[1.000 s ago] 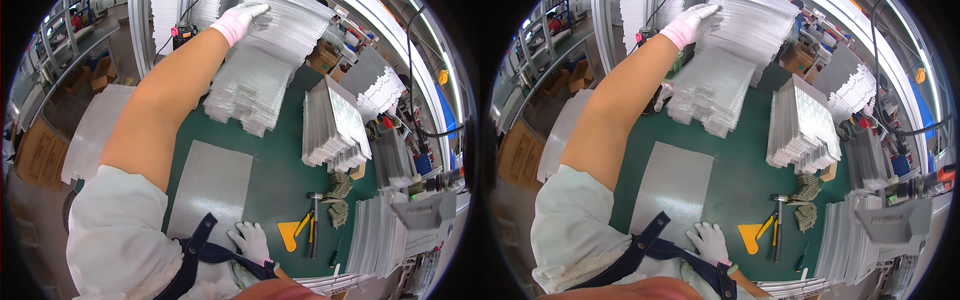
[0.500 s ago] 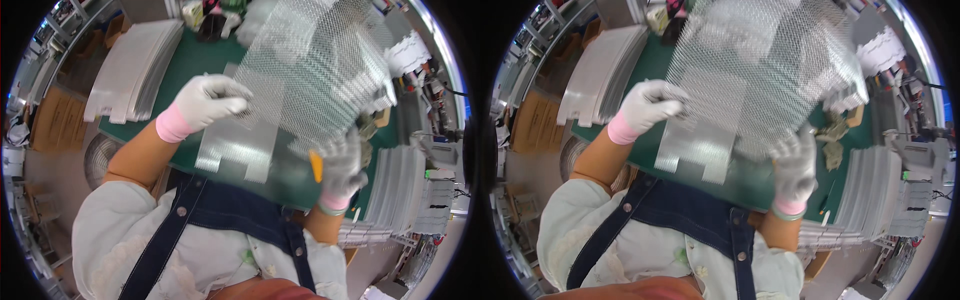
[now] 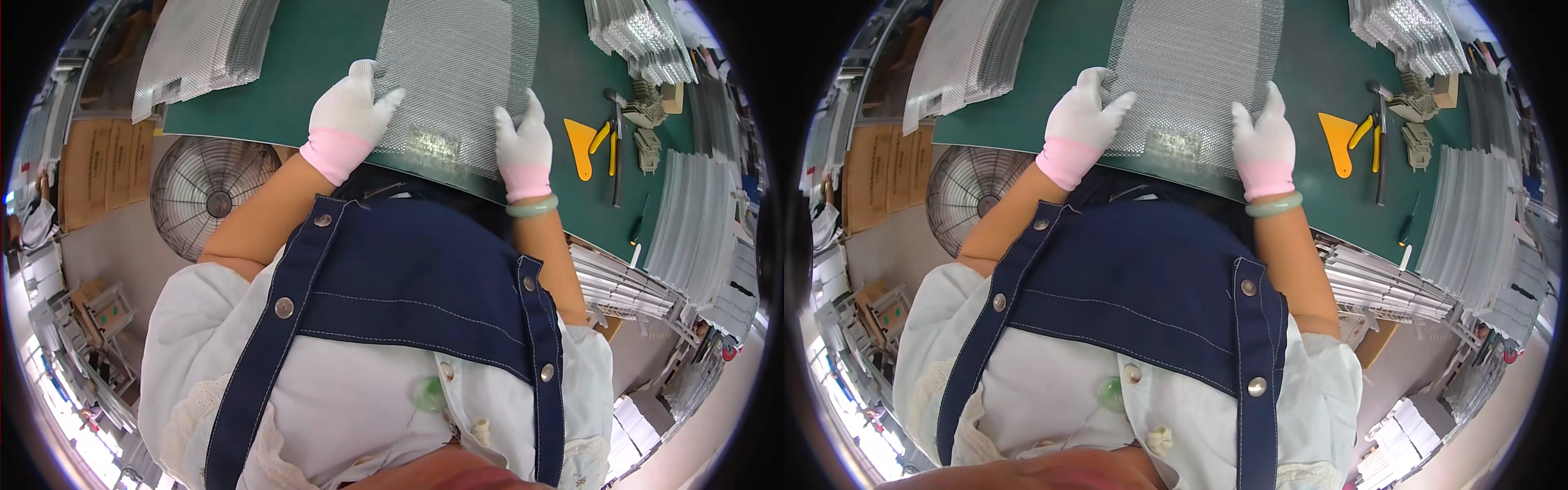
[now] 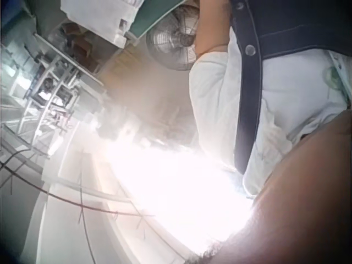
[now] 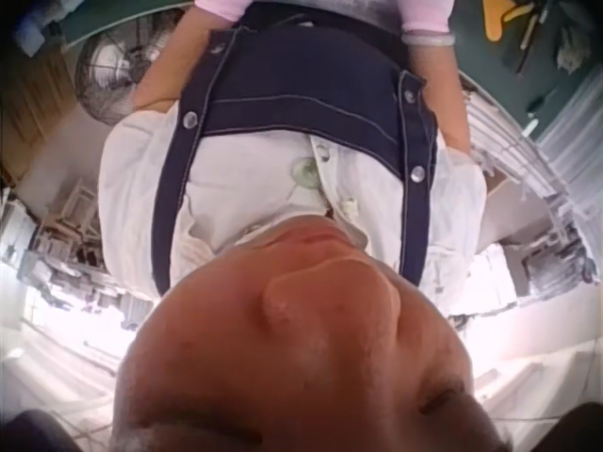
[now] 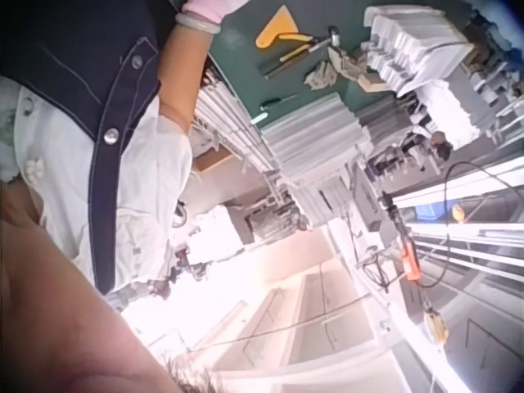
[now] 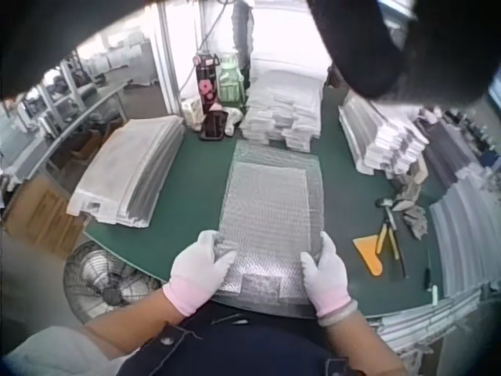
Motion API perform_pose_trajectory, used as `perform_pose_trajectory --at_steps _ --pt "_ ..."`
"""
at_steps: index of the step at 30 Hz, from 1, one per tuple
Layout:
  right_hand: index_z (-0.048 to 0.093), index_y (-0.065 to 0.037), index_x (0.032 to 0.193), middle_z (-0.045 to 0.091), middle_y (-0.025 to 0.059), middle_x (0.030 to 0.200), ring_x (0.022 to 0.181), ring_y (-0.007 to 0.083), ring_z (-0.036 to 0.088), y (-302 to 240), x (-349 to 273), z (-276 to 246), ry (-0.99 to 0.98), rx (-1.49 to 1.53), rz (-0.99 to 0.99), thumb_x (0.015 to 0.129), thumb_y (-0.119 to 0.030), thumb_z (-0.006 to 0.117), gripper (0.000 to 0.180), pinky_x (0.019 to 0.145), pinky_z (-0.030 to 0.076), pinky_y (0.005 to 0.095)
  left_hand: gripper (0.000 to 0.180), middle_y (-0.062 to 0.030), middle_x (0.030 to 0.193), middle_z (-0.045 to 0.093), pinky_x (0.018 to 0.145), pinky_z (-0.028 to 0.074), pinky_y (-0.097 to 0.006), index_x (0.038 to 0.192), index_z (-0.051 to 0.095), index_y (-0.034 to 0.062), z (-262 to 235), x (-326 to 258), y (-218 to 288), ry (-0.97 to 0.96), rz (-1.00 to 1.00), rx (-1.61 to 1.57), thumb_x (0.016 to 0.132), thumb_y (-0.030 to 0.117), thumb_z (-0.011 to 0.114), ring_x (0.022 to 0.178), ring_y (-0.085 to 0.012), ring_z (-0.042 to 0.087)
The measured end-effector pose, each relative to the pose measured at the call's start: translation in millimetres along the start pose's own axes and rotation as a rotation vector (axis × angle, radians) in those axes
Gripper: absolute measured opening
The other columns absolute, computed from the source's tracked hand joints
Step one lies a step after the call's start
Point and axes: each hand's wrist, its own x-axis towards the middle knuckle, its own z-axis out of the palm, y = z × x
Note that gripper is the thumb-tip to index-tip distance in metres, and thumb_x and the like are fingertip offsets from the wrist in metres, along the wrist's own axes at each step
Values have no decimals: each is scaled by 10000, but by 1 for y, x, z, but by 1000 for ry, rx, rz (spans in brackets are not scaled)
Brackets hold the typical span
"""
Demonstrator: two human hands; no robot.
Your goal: The person assembles rectangular metal frames by placing a mesh screen onto a green workbench, positioning a plastic insert, and fitting white plastic corner pieces. They use a rubber mallet to secure the corners and a yellow plastic scraper to smooth the mesh. The process is repeated for a second unit.
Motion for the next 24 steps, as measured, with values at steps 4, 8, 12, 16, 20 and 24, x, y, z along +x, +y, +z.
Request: perform_pose_trajectory --at_steps 4,8,12,16,20,24 --pt "376 43 1423 684 278 1005 932 427 671 -6 15 10 -141 -213 47 951 -362 566 650 832 531 483 496 -214 865 678 724 542 -446 1114 548 -45 17 9 -10 -79 -43 129 892 377 686 824 -378 681" --pt "370 54 1426 691 272 970 922 416 680 -8 23 12 -216 -368 70 957 -381 547 664 823 541 483 434 -248 853 675 720 550 -469 1026 534 -33 18 14 -8 -132 -70 187 901 358 673 827 -402 681" --pt "366 86 1414 695 267 945 888 417 686 -7 24 14 -245 -423 66 962 -406 524 687 792 550 488 394 -243 855 674 708 554 -465 1016 526 -23 23 14 -12 -117 -71 208 917 340 643 816 -397 682" --pt "363 96 1413 699 260 928 870 412 691 -15 29 13 -293 -435 127 965 -407 515 690 775 556 481 390 -238 850 672 707 556 -462 1022 519 -22 26 17 -12 -113 -83 236 924 340 625 807 -390 684" --pt "345 86 1424 695 254 955 889 396 694 -12 29 12 -292 -419 114 962 -435 525 720 778 559 478 452 -226 857 672 695 557 -457 1124 522 -37 26 14 -12 -93 -80 231 908 339 648 784 -384 683" --pt "351 60 1426 692 234 989 898 383 696 -19 23 9 -271 -450 138 960 -434 535 704 767 560 468 545 -220 959 660 697 553 -452 1236 526 -40 27 8 -3 1 -72 331 878 338 687 801 -367 678"
